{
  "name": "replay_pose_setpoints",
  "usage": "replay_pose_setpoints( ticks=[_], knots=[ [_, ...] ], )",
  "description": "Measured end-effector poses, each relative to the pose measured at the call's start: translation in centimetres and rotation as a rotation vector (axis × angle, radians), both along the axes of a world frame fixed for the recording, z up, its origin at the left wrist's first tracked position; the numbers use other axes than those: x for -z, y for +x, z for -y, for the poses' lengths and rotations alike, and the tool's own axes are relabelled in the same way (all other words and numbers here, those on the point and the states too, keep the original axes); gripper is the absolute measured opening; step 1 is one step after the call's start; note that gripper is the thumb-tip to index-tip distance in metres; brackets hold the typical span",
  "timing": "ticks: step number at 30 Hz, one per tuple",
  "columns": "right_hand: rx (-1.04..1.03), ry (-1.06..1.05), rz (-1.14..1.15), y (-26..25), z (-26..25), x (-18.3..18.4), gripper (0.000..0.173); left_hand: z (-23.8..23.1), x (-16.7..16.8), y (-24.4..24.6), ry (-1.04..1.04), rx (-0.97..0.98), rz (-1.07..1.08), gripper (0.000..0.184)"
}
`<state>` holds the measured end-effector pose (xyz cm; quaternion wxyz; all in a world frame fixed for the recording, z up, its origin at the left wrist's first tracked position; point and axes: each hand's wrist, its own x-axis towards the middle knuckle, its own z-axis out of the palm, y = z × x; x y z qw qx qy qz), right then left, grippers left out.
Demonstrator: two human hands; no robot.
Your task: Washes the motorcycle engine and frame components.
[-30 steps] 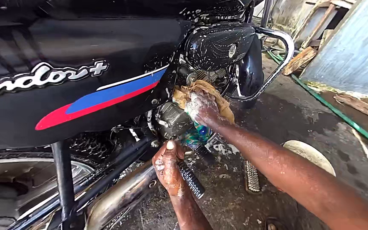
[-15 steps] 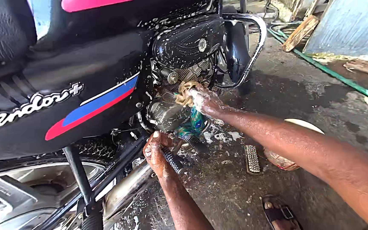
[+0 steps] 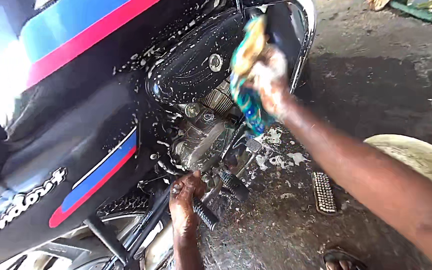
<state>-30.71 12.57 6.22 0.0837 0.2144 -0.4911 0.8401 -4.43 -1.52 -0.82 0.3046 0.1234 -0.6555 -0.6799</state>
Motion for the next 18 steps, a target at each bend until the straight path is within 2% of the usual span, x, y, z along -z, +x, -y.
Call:
replay_pose_setpoints(
  ticks=[2,4,6,8,11,13,16,18],
  knots=[
    [-0.097,0.196,-0.207,0.9,3.6,4.5,0.027,0.6,-0.2,0.3,-0.042,0.093,0.052,0.035],
    [-0.214,0.637,-0.417,1.9,6.2,7.5,0.029,0.8,-0.3,0.6,-0.083,0.140,0.078,0.033],
    [-0.256,1.022,-0.575,1.7,8.0,6.7,0.039,0.9,-0.2,0.8,-0.090,0.157,0.068,0.031],
    [-0.241,1.182,-0.654,0.9,9.9,4.9,0.037,1.4,0.1,0.7,-0.082,0.210,0.049,0.031],
    [-0.302,1.211,-0.668,0.1,10.6,3.2,0.032,1.4,0.3,0.8,-0.073,0.209,0.030,0.035],
    [-0.330,1.160,-0.650,-0.1,9.9,3.3,0.032,0.8,0.4,0.9,-0.048,0.149,0.023,0.035],
    [-0.272,0.924,-0.577,0.6,8.2,7.0,0.027,0.2,0.5,1.1,-0.033,0.106,0.029,0.036],
    [-0.375,0.755,-0.448,0.4,5.6,9.1,0.025,0.1,0.4,0.9,-0.044,0.093,0.018,0.037]
  ],
)
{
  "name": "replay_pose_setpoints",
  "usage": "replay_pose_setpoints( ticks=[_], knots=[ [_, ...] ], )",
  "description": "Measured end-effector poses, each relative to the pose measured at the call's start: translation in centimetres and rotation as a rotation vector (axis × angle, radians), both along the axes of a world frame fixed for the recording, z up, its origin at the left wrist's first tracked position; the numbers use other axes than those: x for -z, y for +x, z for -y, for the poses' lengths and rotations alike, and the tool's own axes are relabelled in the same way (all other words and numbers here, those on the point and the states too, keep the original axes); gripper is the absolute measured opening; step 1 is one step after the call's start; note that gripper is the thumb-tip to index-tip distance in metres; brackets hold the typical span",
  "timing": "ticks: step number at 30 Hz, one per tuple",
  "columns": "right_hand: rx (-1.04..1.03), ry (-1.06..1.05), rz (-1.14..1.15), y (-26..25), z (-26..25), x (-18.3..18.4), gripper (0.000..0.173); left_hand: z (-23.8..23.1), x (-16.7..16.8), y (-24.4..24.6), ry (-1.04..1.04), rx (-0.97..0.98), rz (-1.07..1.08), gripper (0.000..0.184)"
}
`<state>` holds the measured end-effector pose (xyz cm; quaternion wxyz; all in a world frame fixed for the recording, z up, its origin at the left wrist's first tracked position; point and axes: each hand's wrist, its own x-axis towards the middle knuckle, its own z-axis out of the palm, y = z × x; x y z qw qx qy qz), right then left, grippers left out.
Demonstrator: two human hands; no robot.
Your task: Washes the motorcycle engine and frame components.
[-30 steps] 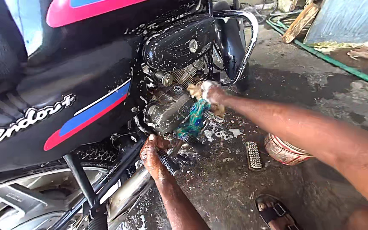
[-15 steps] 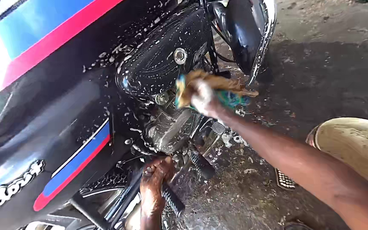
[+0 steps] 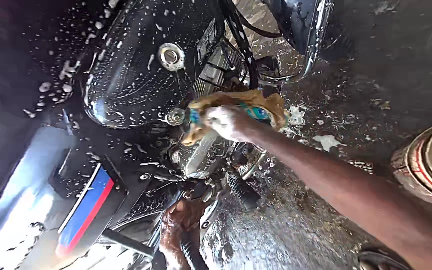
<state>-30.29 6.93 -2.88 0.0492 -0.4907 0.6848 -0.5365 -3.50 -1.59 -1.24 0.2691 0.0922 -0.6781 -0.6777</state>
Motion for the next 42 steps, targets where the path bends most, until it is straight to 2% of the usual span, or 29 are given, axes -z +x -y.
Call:
replay_pose_setpoints(
  ticks=[1,3,6,9,13,15,18,20,23,24,26,29,31,34,36,38,40,42],
  knots=[
    [-0.046,-0.012,0.085,-0.6,-1.4,1.0,0.025,0.0,-0.1,0.0,-0.001,0.011,0.010,0.037],
    [-0.077,0.106,0.184,-3.2,-4.2,3.0,0.024,0.4,-0.5,0.0,0.004,0.064,0.069,0.035],
    [0.149,0.169,0.247,-6.1,-5.9,6.1,0.021,1.4,-1.5,0.4,-0.034,0.131,0.228,0.029],
    [0.240,0.128,0.217,-4.5,-4.1,4.3,0.029,1.7,-2.9,0.4,-0.137,0.154,0.409,0.025],
    [0.120,0.072,0.167,-2.3,1.6,-0.2,0.026,0.2,-5.0,-0.1,-0.239,0.050,0.635,0.022],
    [0.057,0.061,0.147,-2.7,1.4,1.0,0.025,-0.5,-5.6,-0.3,-0.298,-0.005,0.706,0.021],
    [0.041,0.237,0.185,-3.8,-1.0,3.7,0.030,-0.5,-6.1,-1.0,-0.316,0.032,0.789,0.023],
    [0.049,0.276,0.199,-3.8,-0.9,2.3,0.028,-0.4,-6.1,-1.1,-0.289,0.039,0.791,0.019],
    [0.050,0.124,0.185,-3.0,0.7,-2.1,0.033,-0.1,-6.0,-0.9,-0.269,0.055,0.752,0.020],
    [0.023,0.100,0.186,-3.0,0.9,-2.4,0.032,-0.3,-5.8,-0.9,-0.266,0.048,0.737,0.020],
    [0.004,0.125,0.198,-3.3,0.6,-0.4,0.029,-0.4,-5.8,-0.7,-0.271,0.046,0.729,0.021],
    [0.062,0.334,0.191,-4.5,-1.1,3.6,0.026,-0.5,-5.7,-1.0,-0.244,0.034,0.735,0.019],
    [0.043,0.349,0.169,-4.4,-1.0,3.0,0.025,-0.6,-5.4,-1.0,-0.179,0.012,0.697,0.018],
    [-0.001,0.103,0.139,-3.2,0.0,0.0,0.024,-0.7,-4.9,-1.2,-0.136,0.001,0.622,0.016],
    [-0.042,0.015,0.198,-2.8,0.4,-0.2,0.028,-0.9,-4.8,-0.9,-0.147,-0.017,0.602,0.017],
    [-0.049,0.063,0.282,-3.9,0.3,1.8,0.030,-0.9,-4.7,-1.0,-0.153,-0.031,0.591,0.017],
    [-0.027,0.232,0.308,-4.9,-0.4,3.0,0.033,-1.0,-4.6,-0.8,-0.139,-0.042,0.585,0.018],
    [-0.011,0.181,0.262,-4.2,-0.7,1.9,0.033,-0.9,-4.7,-1.0,-0.134,-0.038,0.577,0.018]
  ],
)
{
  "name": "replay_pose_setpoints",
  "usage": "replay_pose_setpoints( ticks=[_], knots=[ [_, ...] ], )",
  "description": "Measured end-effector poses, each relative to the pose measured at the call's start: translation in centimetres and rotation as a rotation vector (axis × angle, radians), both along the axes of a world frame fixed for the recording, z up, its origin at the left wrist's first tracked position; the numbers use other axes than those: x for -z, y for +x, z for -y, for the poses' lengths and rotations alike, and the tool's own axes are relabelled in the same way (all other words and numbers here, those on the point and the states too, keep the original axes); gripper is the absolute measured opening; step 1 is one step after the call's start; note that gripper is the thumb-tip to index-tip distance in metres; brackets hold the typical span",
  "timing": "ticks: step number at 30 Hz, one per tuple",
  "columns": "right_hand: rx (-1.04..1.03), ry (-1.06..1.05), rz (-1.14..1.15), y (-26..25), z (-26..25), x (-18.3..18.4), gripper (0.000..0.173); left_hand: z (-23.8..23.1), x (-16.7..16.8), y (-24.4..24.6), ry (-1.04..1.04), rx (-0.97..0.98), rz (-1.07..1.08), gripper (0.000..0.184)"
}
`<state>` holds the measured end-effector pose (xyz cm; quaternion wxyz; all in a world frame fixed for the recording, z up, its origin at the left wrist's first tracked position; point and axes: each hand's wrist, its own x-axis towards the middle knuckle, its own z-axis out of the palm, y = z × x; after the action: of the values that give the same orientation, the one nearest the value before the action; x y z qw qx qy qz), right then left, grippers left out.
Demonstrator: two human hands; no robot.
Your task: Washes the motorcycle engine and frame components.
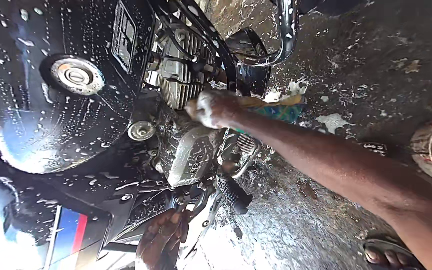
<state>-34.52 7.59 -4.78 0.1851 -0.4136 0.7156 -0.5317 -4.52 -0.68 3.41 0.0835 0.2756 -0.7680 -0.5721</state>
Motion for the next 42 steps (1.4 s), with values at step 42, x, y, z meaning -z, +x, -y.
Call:
replay_pose_setpoints(
  ticks=[42],
  knots=[
    [-0.116,-0.686,1.001,1.0,1.8,4.7,0.037,0.2,1.3,-0.5,0.170,0.035,-0.240,0.026]
  ],
)
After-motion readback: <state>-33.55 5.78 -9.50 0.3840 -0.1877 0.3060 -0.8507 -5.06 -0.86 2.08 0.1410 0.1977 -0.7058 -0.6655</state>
